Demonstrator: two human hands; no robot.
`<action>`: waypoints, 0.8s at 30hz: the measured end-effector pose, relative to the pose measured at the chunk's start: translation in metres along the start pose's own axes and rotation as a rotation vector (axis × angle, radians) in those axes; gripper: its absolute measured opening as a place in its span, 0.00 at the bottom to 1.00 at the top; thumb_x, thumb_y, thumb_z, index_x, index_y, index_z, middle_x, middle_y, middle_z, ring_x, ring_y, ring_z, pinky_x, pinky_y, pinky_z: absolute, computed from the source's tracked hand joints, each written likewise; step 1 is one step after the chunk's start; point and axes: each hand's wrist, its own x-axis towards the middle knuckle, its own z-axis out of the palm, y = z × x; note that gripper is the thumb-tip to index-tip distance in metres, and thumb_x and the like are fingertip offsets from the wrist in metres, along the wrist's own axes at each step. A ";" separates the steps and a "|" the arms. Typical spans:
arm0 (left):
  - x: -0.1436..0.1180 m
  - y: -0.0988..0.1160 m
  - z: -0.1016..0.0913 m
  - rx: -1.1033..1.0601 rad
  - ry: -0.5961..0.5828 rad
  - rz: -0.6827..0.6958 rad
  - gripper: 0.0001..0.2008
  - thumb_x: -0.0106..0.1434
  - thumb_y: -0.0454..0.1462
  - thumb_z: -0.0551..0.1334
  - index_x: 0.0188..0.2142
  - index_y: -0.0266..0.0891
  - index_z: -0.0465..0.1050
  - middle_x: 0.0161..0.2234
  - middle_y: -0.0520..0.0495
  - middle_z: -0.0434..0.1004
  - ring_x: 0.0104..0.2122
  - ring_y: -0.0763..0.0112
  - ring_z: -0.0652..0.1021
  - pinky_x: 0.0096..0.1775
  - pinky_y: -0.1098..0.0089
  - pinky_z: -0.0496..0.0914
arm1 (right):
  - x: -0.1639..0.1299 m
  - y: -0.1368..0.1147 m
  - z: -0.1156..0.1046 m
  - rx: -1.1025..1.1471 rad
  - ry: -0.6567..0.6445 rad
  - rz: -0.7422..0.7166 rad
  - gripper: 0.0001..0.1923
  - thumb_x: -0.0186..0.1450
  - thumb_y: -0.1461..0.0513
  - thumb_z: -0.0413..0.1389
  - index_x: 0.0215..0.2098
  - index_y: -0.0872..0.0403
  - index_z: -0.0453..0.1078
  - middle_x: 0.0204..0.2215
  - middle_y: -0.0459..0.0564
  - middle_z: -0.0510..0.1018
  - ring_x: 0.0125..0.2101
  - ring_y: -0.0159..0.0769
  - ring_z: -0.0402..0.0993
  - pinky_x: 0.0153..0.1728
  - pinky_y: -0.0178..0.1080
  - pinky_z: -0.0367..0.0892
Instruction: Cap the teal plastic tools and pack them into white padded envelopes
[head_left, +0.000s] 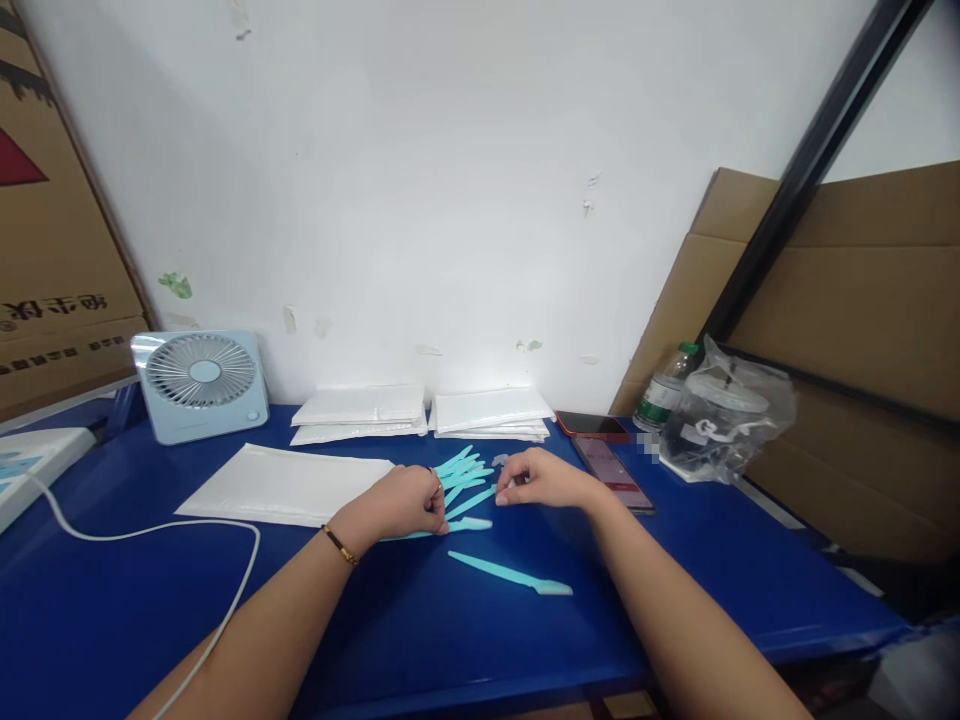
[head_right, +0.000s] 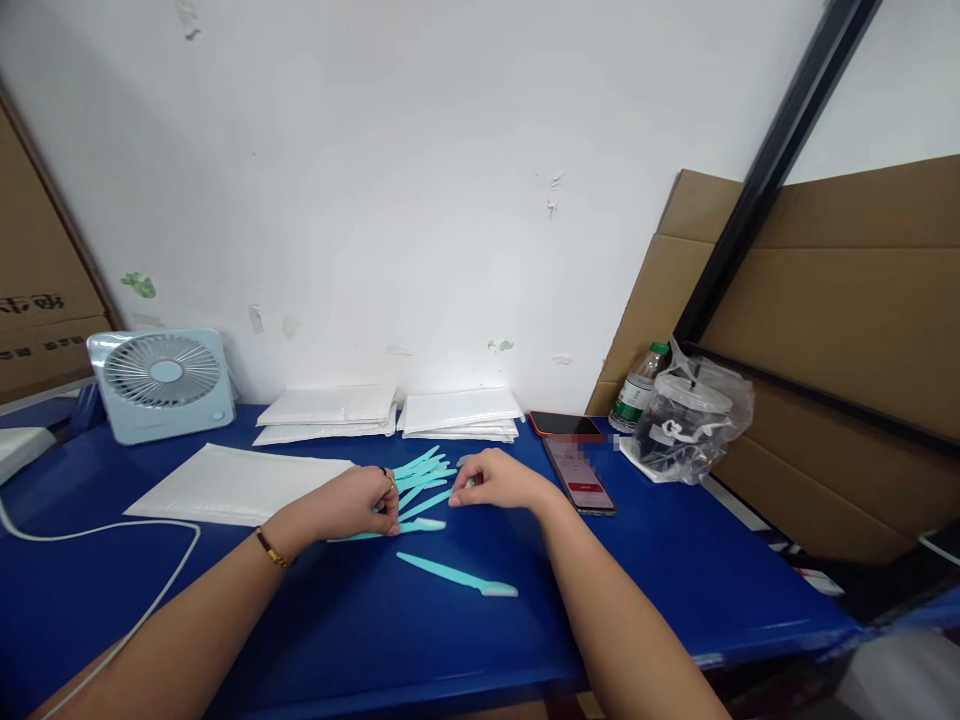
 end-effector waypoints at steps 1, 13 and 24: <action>0.002 0.001 0.001 0.005 0.043 -0.009 0.10 0.51 0.46 0.62 0.26 0.44 0.76 0.31 0.51 0.75 0.30 0.70 0.73 0.31 0.72 0.61 | 0.002 -0.004 0.004 -0.008 -0.026 -0.007 0.18 0.53 0.49 0.60 0.33 0.54 0.76 0.25 0.46 0.74 0.25 0.31 0.67 0.25 0.31 0.59; 0.018 0.003 0.003 0.117 0.300 -0.117 0.11 0.55 0.46 0.60 0.31 0.44 0.75 0.38 0.49 0.73 0.41 0.63 0.72 0.40 0.67 0.60 | 0.008 0.033 -0.004 0.089 0.217 0.150 0.20 0.52 0.50 0.60 0.33 0.58 0.75 0.24 0.49 0.76 0.23 0.31 0.67 0.23 0.32 0.60; 0.002 0.037 0.022 -0.014 0.065 0.218 0.05 0.57 0.39 0.60 0.29 0.42 0.74 0.32 0.50 0.74 0.35 0.68 0.72 0.36 0.71 0.62 | -0.001 0.030 -0.018 -0.024 0.344 0.106 0.17 0.57 0.52 0.56 0.34 0.57 0.75 0.25 0.49 0.75 0.25 0.31 0.67 0.26 0.33 0.61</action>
